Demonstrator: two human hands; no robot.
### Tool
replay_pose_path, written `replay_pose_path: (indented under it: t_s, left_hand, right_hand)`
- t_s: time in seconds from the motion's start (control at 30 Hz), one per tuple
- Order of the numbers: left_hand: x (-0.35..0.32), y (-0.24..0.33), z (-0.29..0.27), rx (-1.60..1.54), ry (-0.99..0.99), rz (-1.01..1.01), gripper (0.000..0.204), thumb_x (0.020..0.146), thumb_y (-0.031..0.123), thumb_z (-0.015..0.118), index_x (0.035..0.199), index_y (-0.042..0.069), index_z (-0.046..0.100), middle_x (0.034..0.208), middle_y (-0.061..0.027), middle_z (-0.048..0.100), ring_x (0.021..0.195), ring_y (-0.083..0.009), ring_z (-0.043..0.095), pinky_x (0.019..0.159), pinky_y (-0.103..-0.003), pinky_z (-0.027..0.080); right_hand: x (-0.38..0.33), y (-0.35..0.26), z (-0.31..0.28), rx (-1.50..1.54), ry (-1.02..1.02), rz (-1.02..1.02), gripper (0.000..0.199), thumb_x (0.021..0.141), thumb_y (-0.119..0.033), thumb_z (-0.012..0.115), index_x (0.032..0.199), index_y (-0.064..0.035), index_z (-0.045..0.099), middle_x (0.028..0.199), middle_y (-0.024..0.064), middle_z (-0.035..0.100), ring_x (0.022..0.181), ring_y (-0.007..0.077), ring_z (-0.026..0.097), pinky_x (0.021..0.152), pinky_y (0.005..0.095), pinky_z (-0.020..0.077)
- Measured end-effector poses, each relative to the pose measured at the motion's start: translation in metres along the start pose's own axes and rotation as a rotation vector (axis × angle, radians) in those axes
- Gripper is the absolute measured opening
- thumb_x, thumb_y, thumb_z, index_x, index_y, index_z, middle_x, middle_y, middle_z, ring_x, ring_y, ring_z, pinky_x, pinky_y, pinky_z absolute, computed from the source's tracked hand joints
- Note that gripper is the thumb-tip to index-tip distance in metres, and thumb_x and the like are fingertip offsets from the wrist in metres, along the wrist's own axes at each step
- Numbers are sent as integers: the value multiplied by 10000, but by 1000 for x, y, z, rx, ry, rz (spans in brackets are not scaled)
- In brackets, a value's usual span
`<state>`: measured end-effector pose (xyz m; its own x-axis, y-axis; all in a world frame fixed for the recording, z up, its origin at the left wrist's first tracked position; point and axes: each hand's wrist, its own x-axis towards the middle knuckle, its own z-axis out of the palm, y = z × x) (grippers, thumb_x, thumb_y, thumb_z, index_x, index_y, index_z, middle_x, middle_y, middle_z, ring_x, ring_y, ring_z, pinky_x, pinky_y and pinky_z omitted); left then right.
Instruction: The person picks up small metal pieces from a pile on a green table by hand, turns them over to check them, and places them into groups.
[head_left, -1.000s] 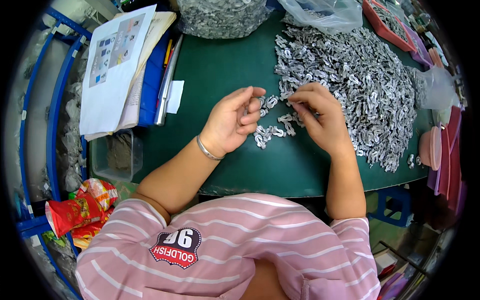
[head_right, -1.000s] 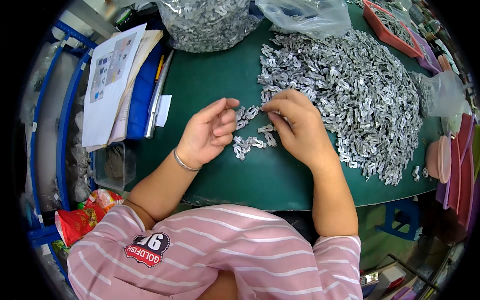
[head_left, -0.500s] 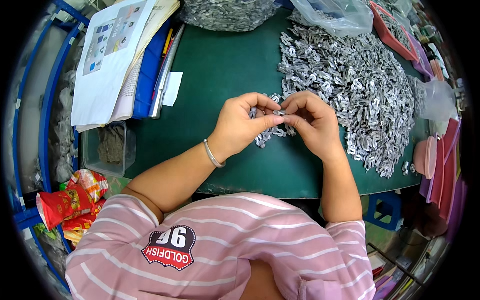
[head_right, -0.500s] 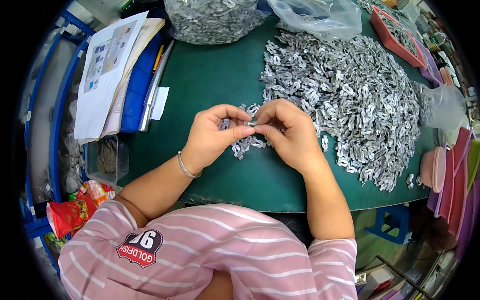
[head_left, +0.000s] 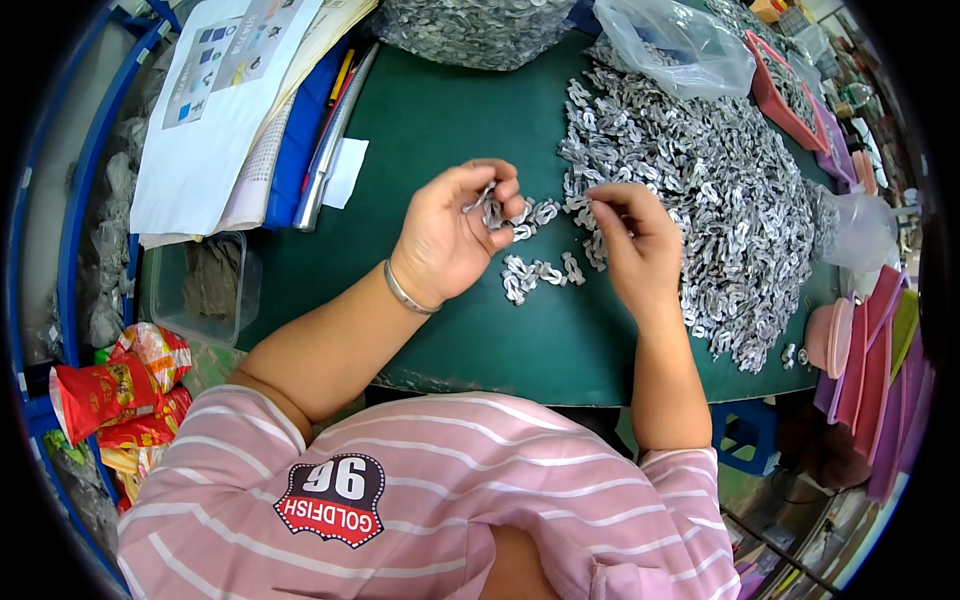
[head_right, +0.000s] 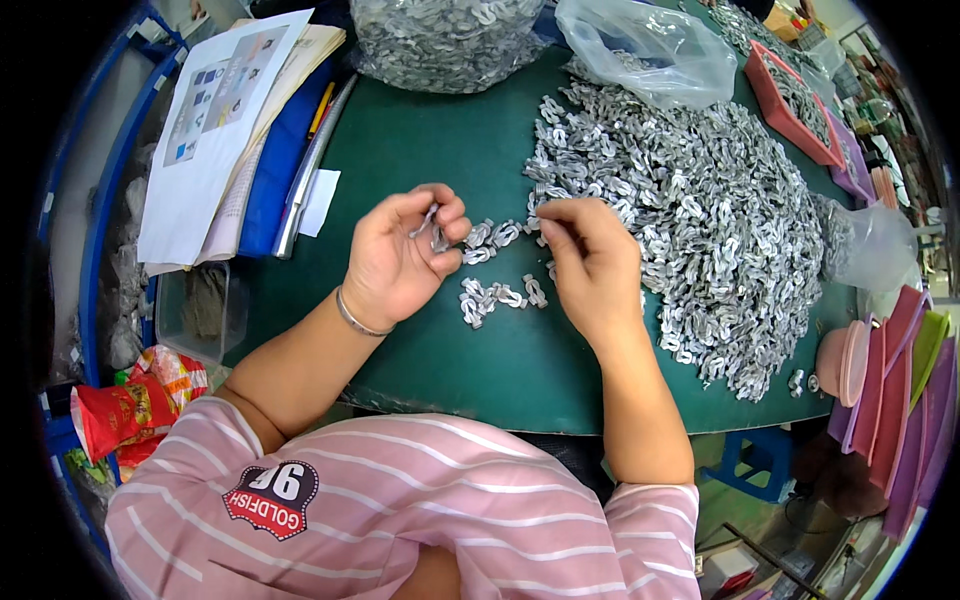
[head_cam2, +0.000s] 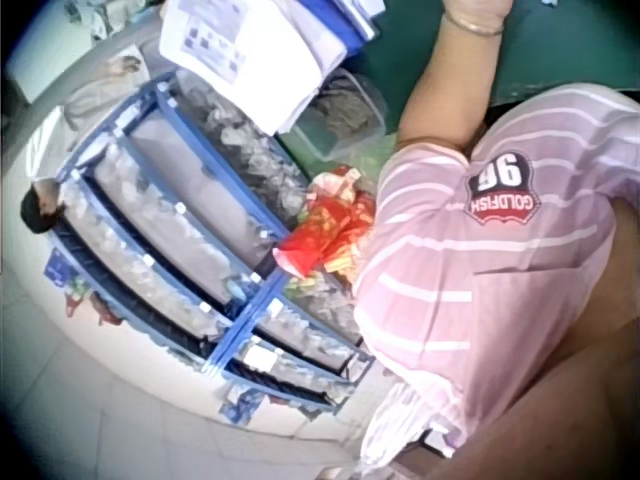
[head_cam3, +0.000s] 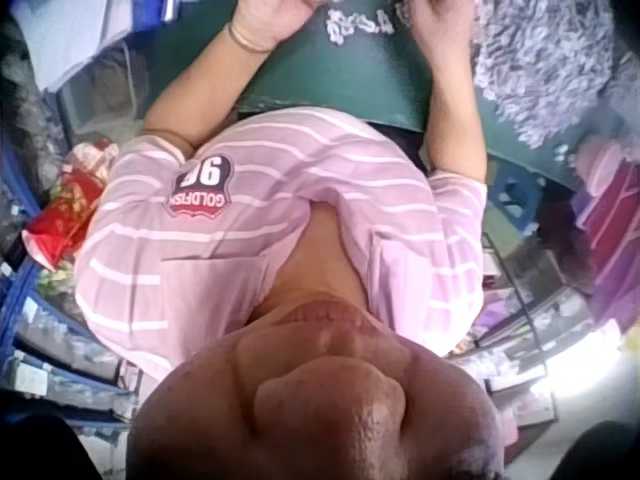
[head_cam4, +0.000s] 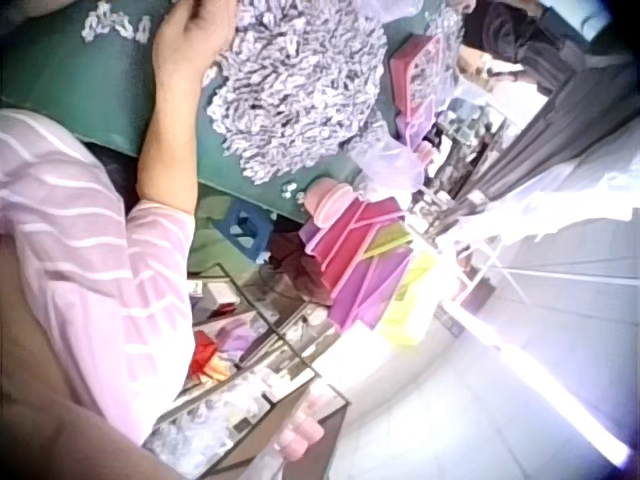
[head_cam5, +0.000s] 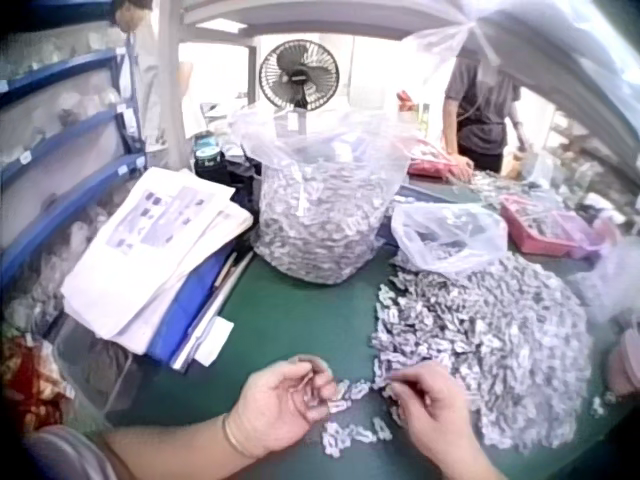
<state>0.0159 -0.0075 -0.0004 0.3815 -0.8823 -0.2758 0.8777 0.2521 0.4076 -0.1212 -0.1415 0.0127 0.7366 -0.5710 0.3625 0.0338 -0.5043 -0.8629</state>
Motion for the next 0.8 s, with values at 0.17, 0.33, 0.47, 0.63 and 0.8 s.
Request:
replay_pose_path:
  t_s: [0.17, 0.33, 0.47, 0.63, 0.8]
  left_hand:
    - [2, 3, -3, 92, 17, 92, 112, 872, 154, 488, 888, 53, 534, 792, -26, 484, 677, -106, 457, 463, -201, 338]
    - [0, -5, -1, 433, 80, 129, 129, 819, 80, 608, 914, 29, 538, 746, -11, 523, 558, -42, 434, 408, -161, 292]
    - [-3, -12, 3, 682, 90, 120, 194, 790, 101, 669, 914, 0, 559, 709, -16, 541, 485, -15, 390, 393, -149, 264]
    - [-4, -10, 4, 904, 96, 238, 205, 772, 98, 686, 931, -4, 605, 741, -22, 570, 554, -26, 451, 462, -152, 352]
    - [-9, -15, 4, 1009, -6, 489, 182, 743, 46, 696, 898, -3, 616, 803, -26, 600, 751, -59, 532, 668, -183, 437]
  right_hand:
    - [10, 3, 21, -659, -241, -280, 141, 730, 11, 601, 858, -39, 631, 836, 95, 549, 824, 284, 523, 680, 346, 426]
    - [8, 12, 15, -545, -135, -345, 93, 731, 2, 611, 817, -35, 611, 818, 96, 583, 764, 275, 560, 645, 340, 430]
    - [5, 8, 17, -263, -46, -314, 126, 713, 53, 630, 811, -14, 588, 801, 104, 609, 716, 254, 601, 615, 301, 477]
    - [-6, 3, 14, 309, -103, 184, 84, 767, 56, 613, 842, 23, 598, 882, 98, 589, 734, 164, 604, 600, 242, 495]
    - [-3, 8, 10, 442, -225, 109, 79, 779, 72, 590, 848, 37, 607, 904, 105, 579, 709, 134, 581, 599, 214, 484]
